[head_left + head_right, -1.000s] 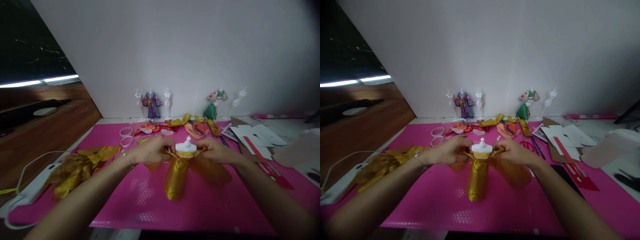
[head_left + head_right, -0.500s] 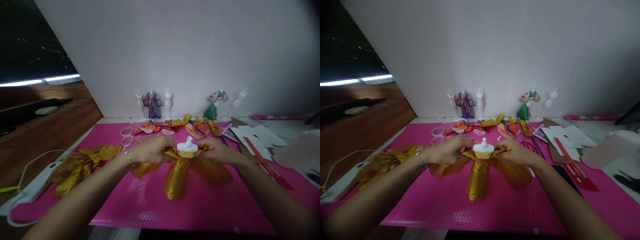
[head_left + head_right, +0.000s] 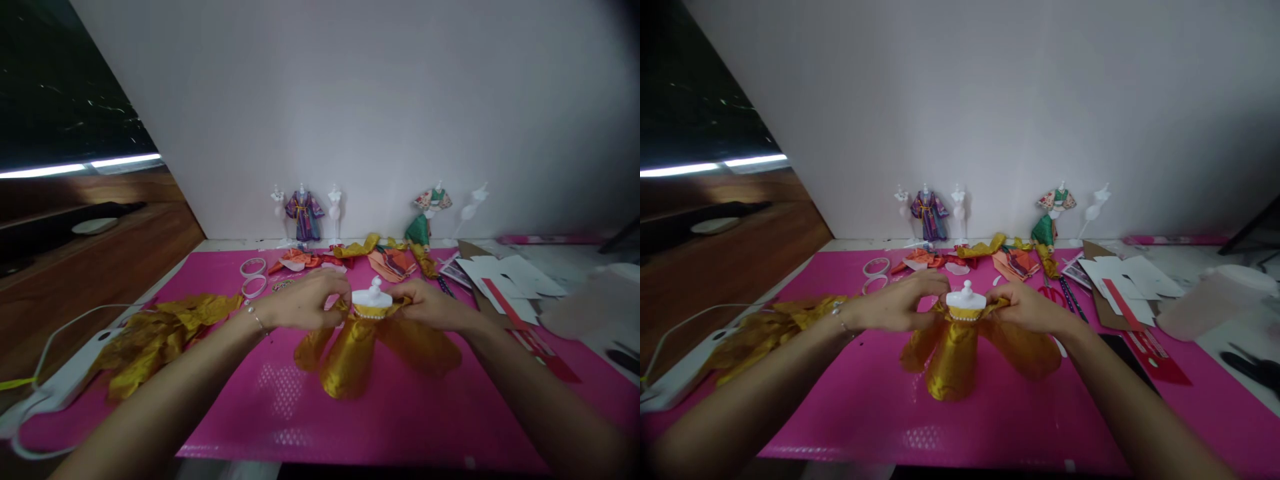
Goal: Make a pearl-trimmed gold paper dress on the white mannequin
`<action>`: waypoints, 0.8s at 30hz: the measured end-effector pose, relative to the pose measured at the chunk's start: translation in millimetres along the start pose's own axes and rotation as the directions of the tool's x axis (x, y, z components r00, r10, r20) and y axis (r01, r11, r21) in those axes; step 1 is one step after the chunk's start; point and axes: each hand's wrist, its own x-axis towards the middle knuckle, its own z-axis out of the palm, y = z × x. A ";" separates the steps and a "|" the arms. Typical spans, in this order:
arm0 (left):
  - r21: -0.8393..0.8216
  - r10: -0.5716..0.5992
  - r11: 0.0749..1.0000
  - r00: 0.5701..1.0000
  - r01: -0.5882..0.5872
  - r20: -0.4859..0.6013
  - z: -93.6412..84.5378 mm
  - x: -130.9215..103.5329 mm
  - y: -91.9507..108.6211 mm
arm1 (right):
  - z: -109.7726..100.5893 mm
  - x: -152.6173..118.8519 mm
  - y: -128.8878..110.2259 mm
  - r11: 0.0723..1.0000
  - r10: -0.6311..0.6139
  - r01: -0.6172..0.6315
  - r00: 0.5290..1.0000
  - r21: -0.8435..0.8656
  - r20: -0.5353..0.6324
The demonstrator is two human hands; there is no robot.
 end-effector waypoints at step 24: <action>-0.185 0.129 0.979 0.963 -0.086 0.235 -13.2 31.9 -21.3 | 5.2 3.9 -4.9 0.996 0.000 -0.003 1.000 0.088 0.028</action>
